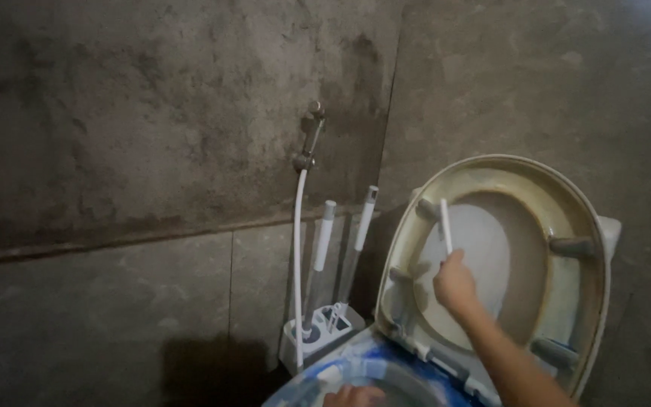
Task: Scrubbing a toilet bowl and seat with a brush and rinsing it with a bidet sprayer.
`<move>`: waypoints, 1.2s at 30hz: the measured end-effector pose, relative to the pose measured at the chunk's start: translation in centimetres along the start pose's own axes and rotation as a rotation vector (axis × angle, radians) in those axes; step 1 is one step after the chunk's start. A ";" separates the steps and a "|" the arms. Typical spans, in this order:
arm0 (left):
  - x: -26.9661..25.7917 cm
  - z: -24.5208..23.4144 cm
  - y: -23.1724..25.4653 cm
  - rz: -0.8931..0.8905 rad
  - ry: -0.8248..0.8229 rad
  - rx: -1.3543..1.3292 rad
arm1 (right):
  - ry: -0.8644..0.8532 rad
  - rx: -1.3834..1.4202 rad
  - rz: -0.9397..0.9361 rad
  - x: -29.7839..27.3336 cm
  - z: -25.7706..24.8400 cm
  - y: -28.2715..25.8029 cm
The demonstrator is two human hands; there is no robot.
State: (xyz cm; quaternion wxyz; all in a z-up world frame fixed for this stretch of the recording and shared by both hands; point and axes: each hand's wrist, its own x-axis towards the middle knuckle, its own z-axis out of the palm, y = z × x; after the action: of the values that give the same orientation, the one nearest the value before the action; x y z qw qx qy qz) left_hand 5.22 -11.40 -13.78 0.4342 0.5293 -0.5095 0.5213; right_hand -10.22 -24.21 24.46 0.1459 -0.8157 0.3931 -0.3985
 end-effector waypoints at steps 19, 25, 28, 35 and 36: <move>9.9 -7.4 2.8 -0.446 -0.472 -0.322 | -0.252 -1.466 -0.750 2.3 2.2 12.5; 17.5 -15.6 5.8 -0.626 -0.670 -0.432 | -0.258 -0.880 -0.196 -0.6 -11.5 -3.6; 17.6 -15.5 5.7 -0.585 -0.662 -0.496 | 0.081 -1.402 -0.852 6.7 -0.2 13.2; 21.9 -19.0 7.7 -0.781 -0.812 -0.463 | -0.236 -0.947 -0.380 3.6 -6.5 2.3; 22.7 -20.3 7.8 -0.811 -0.817 -0.483 | -0.205 -0.912 -0.310 3.0 -7.8 1.2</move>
State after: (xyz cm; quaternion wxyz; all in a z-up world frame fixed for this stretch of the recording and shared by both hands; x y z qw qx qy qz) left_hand -6.21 5.94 9.88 0.4751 0.7242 -0.4963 -0.0597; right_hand -15.68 -26.65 30.39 -0.2494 -0.8804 0.3850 -0.1203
